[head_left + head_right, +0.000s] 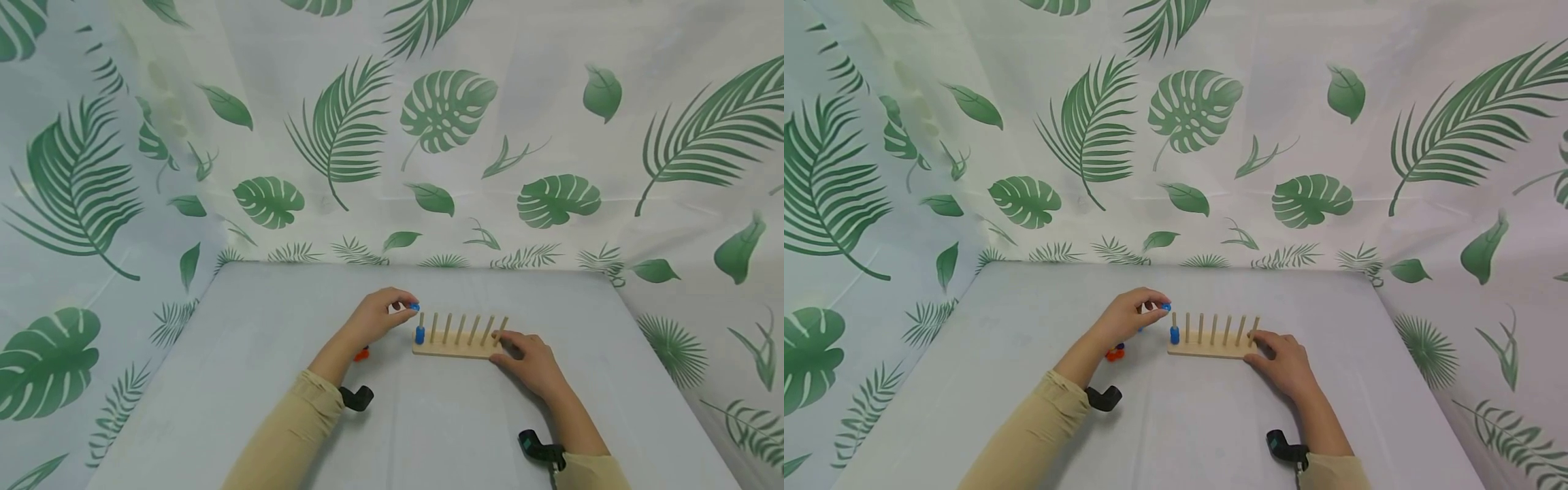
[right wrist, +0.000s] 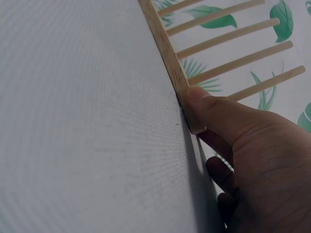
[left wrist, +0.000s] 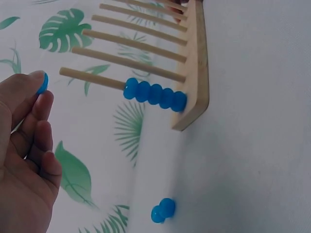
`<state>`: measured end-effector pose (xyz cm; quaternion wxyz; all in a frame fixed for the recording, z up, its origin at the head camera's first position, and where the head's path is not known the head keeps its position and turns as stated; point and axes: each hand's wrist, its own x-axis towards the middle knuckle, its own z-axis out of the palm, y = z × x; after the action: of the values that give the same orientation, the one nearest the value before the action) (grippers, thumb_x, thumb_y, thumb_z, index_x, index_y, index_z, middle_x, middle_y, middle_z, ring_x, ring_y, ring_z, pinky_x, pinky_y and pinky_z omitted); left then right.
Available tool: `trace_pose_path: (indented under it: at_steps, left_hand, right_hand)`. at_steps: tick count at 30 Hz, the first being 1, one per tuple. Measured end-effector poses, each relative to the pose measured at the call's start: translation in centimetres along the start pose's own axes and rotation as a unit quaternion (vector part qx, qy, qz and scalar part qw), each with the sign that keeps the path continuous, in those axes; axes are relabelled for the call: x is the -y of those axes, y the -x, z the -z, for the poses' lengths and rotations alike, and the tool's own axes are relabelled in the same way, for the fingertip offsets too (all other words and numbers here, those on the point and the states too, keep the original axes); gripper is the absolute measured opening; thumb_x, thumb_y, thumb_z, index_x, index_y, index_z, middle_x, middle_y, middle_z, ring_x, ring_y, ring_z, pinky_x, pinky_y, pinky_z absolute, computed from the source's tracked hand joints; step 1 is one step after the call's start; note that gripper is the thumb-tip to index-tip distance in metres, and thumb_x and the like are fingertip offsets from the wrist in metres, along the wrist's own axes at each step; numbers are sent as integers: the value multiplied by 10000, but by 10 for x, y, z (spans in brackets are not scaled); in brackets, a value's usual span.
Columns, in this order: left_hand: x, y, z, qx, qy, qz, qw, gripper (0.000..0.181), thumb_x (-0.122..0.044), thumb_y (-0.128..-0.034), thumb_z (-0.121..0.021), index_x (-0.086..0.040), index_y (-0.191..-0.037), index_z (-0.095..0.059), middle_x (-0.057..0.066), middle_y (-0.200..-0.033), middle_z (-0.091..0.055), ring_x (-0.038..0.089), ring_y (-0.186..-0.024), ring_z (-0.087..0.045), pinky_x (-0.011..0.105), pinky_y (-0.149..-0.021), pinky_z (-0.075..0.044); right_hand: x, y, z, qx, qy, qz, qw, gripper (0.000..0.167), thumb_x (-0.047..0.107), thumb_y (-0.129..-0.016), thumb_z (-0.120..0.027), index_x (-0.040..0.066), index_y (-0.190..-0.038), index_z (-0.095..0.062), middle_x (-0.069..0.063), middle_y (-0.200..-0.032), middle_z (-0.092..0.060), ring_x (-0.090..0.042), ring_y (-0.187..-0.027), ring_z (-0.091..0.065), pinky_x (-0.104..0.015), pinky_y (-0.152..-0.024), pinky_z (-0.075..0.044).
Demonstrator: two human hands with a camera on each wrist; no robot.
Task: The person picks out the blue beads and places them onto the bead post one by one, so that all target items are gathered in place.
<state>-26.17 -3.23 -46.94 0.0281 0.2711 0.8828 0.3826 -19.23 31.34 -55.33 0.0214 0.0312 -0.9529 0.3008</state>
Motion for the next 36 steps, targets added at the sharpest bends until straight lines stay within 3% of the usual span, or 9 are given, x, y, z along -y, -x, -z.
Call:
trace_pose_path:
  at_steps: [10,24,30,36]
  left_hand:
    - [-3,-2,-9,213,162,53,9996,251,-385,-970,-625,-260,-1180,-683,-121,-1145,-642,100,-1005,-546,293,-813,-473]
    - [-7,-2,-10,260,103,139,9995,238,-355,-965,-641,-273,-1185,-681,-119,-1161,-643,100,-1015,-554,293,-828,-469]
    - [-2,0,-17,288,341,309,9985,238,-370,-964,-639,-283,-1182,-681,-132,-1145,-640,101,-1012,-546,311,-830,-462]
    - [7,-2,-25,218,295,245,9990,227,-373,-960,-643,-288,-1167,-684,-136,-1108,-647,77,-979,-550,288,-815,-464]
  right_hand:
    - [-1,0,-1,-26,15,23,10000,635,552,-853,-695,164,-1347,-599,-149,-1368,-593,-388,-1184,-522,-631,-958,-407]
    - [0,0,-1,-16,46,22,10000,636,540,-855,-701,153,-1349,-597,-155,-1366,-592,-387,-1189,-521,-629,-965,-403]
    - [1,0,0,11,65,-5,10000,634,536,-857,-701,155,-1352,-594,-158,-1366,-590,-399,-1203,-514,-639,-975,-394]
    - [2,0,1,29,39,-22,10000,628,520,-855,-712,155,-1352,-593,-165,-1354,-592,-406,-1202,-514,-643,-969,-396]
